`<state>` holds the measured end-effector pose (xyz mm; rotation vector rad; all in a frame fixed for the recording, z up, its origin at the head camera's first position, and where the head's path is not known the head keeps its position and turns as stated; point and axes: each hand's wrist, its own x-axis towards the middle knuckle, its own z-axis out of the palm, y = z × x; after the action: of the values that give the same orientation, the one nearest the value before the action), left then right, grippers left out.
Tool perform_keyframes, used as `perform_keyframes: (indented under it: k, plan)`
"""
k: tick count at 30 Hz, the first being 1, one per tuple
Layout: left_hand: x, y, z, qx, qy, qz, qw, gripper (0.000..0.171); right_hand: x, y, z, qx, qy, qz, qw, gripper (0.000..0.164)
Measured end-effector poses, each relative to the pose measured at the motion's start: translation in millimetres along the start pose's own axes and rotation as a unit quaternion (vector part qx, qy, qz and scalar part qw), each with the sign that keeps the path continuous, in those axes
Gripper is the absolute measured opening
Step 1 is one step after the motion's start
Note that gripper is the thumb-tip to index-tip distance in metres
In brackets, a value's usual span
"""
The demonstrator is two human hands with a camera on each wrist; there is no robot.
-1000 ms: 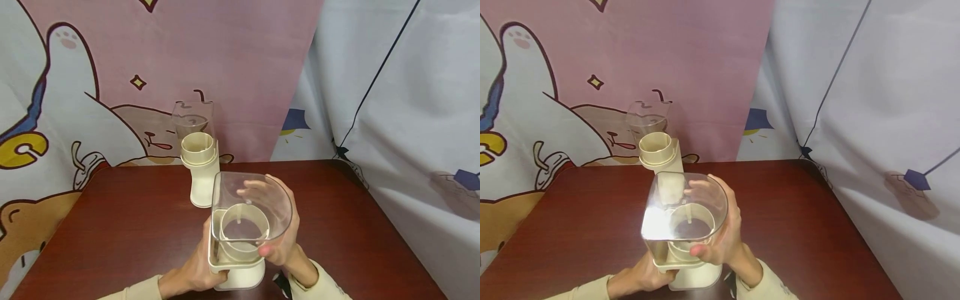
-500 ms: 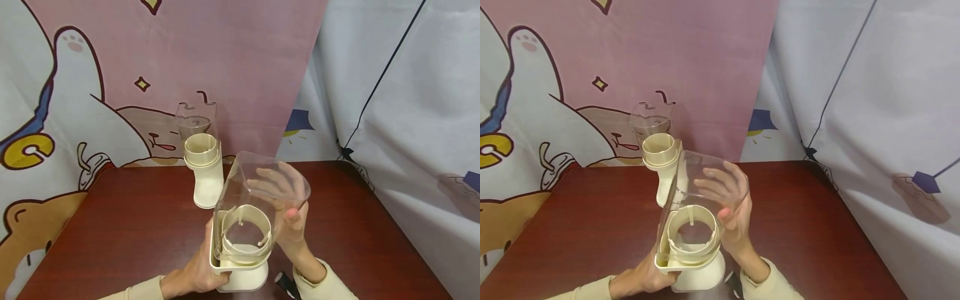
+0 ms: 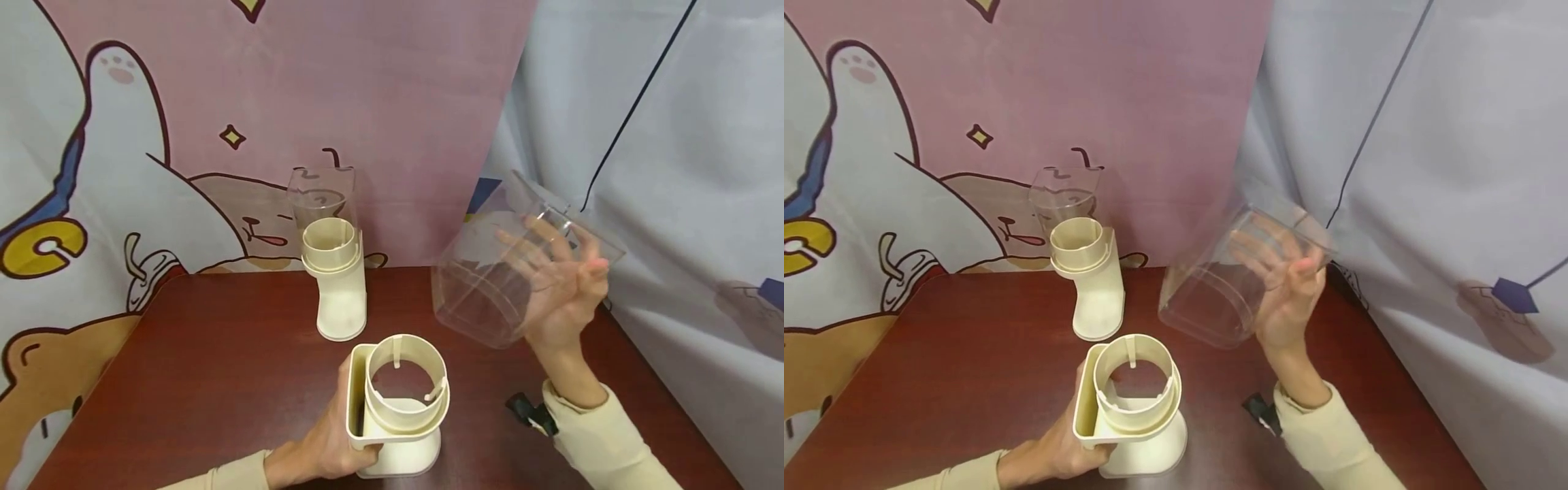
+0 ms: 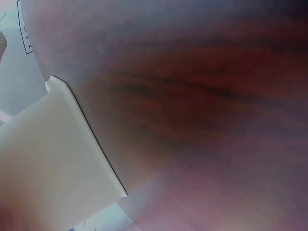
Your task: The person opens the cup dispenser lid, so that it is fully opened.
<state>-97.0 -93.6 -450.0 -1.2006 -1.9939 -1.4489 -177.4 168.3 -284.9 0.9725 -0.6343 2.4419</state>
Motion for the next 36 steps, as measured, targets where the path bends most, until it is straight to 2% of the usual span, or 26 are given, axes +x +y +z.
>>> perform_keyframes:
  k: [3,6,8,13,18,20,24,29,33,36]
  plan:
    - [0.7,0.4,-0.2,0.002,0.0,0.003,1.0,0.118,17.4,-10.3,-17.3,-0.083,0.057,-0.038,0.994,0.057]
    - [1.4,0.0,-0.3,0.004,0.0,0.006,1.0,0.117,35.2,-19.9,-35.2,-0.177,0.113,-0.074,0.975,0.052]
    - [2.3,-0.8,-0.5,0.001,-0.002,0.006,1.0,0.118,46.6,-26.9,-46.5,-0.238,0.141,-0.089,0.957,0.051]
    - [2.6,-2.8,-2.4,-0.006,-0.004,-0.002,1.0,0.121,74.0,-40.8,-75.8,-0.344,0.172,-0.1,0.918,0.057]
    - [1.5,-2.5,-3.9,-0.007,-0.006,-0.012,0.9999,0.121,90.9,-43.4,-109.5,-0.396,0.192,-0.098,0.892,0.061]
    - [1.0,-1.5,-3.9,-0.007,-0.008,-0.016,0.9998,0.121,94.0,-43.3,-122.6,-0.422,0.201,-0.103,0.878,0.064]
    - [1.3,-0.2,-2.9,-0.005,-0.011,-0.02,0.9997,0.12,94.0,-46.1,-143.8,-0.501,0.232,-0.104,0.827,0.068]
    - [1.6,-1.2,-1.9,-0.009,-0.01,-0.017,0.9998,0.121,88.1,-46.7,-161.3,-0.593,0.267,-0.06,0.757,0.074]
    - [0.5,-1.7,-2.1,-0.014,-0.012,-0.02,0.9996,0.122,80.7,-41.9,-182.8,-0.665,0.277,-0.024,0.693,0.081]
    - [0.5,-1.9,-2.1,-0.014,-0.012,-0.02,0.9996,0.121,71.6,-37.7,-199.4,-0.701,0.268,-0.005,0.661,0.086]
